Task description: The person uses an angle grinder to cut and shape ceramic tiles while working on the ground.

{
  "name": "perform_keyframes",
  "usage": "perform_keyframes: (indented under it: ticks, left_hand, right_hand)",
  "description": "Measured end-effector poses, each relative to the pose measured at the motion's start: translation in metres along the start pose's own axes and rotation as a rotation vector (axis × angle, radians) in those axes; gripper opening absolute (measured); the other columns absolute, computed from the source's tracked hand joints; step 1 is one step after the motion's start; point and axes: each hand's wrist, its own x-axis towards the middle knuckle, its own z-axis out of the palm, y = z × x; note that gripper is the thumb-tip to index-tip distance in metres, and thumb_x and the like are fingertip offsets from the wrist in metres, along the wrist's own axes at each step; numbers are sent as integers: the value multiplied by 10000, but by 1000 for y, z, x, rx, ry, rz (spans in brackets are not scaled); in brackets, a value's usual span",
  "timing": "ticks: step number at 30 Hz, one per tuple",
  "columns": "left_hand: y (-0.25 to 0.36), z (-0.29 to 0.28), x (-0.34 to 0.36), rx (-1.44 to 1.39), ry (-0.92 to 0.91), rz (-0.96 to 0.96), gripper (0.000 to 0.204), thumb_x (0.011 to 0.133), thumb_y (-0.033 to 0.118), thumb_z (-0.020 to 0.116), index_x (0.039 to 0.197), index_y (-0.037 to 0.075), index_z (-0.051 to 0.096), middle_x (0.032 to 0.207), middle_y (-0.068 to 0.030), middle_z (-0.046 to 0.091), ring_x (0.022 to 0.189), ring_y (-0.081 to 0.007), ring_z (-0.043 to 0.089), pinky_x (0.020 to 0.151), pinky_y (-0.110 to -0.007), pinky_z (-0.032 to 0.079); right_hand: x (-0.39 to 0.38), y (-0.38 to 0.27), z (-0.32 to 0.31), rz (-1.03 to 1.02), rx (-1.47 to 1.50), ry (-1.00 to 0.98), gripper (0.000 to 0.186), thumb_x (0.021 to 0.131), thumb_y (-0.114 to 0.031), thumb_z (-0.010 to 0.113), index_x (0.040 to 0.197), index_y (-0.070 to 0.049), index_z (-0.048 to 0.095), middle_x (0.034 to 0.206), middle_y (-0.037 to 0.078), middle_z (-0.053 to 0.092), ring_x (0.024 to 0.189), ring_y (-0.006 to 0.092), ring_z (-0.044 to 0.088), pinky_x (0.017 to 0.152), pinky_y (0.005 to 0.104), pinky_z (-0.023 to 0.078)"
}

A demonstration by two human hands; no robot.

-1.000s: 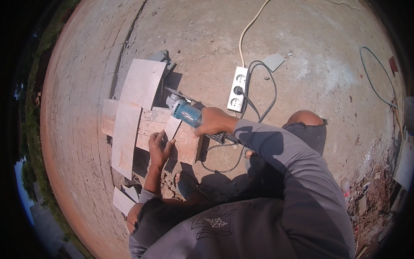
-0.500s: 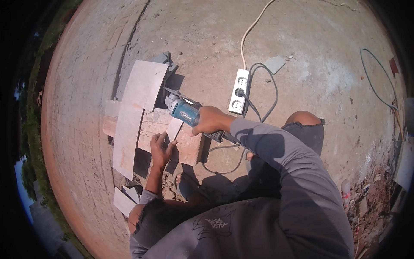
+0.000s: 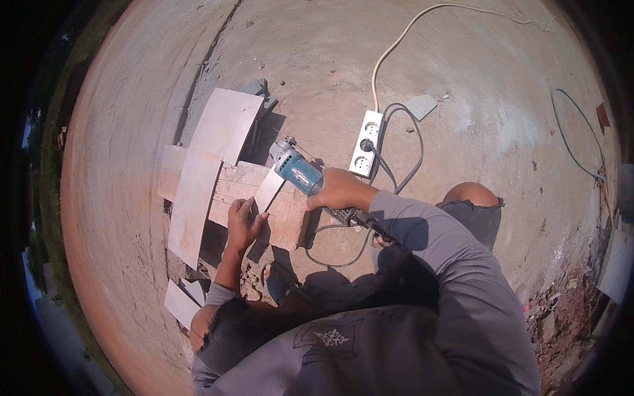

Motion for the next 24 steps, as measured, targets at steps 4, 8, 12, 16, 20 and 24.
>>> perform_keyframes:
  ticks: [4, 8, 12, 16, 20, 24]
  left_hand:
    - [-7, -17, -3, 59, -150, 102, 614, 655, 162, 845, 1211, 21, 623, 1060, -177, 600, 980, -350, 567, 848, -434, 470]
    - [-8, -12, -44, 13, 178, -110, 587, 684, 158, 842, 1199, 8, 606, 980, -166, 593, 901, -335, 580, 798, -429, 476]
    - [-27, 6, -88, -517, 628, -1011, 352, 840, 235, 783, 1011, -10, 595, 923, -58, 603, 764, -156, 563, 677, -313, 478]
    - [-56, 12, -98, -1226, 532, -1207, 277, 895, 290, 730, 939, 76, 559, 883, 5, 574, 779, -113, 563, 680, -273, 494]
    - [-62, 28, -84, -1418, 706, -1113, 195, 947, 255, 662, 953, 94, 553, 915, -8, 607, 792, -114, 570, 692, -272, 495]
    - [-54, 19, -87, -1611, 779, -953, 155, 966, 224, 633, 1061, 120, 566, 986, 10, 629, 894, -138, 598, 854, -340, 491]
  right_hand:
    - [-7, -9, -20, 86, 101, 25, 534, 656, -431, 828, 945, -5, 686, 871, 149, 689, 779, 260, 663, 730, 339, 492]
    - [-12, -15, -29, 90, 209, 69, 504, 677, -416, 821, 942, -7, 691, 832, 109, 691, 698, 191, 654, 675, 297, 496]
    - [-11, -18, -29, 10, 244, 158, 494, 692, -411, 812, 960, -12, 698, 816, 81, 691, 671, 159, 648, 643, 279, 496]
    - [-10, -22, -25, 10, 272, 162, 464, 708, -374, 805, 971, -6, 700, 817, 75, 691, 679, 153, 650, 648, 279, 499]
    - [-9, -29, -25, 40, 248, 154, 462, 712, -358, 803, 982, 0, 690, 831, 82, 689, 688, 150, 647, 650, 282, 500]
    - [-10, -31, -27, 31, 262, 132, 465, 734, -341, 793, 1002, 15, 660, 854, 71, 671, 713, 138, 622, 664, 275, 490]
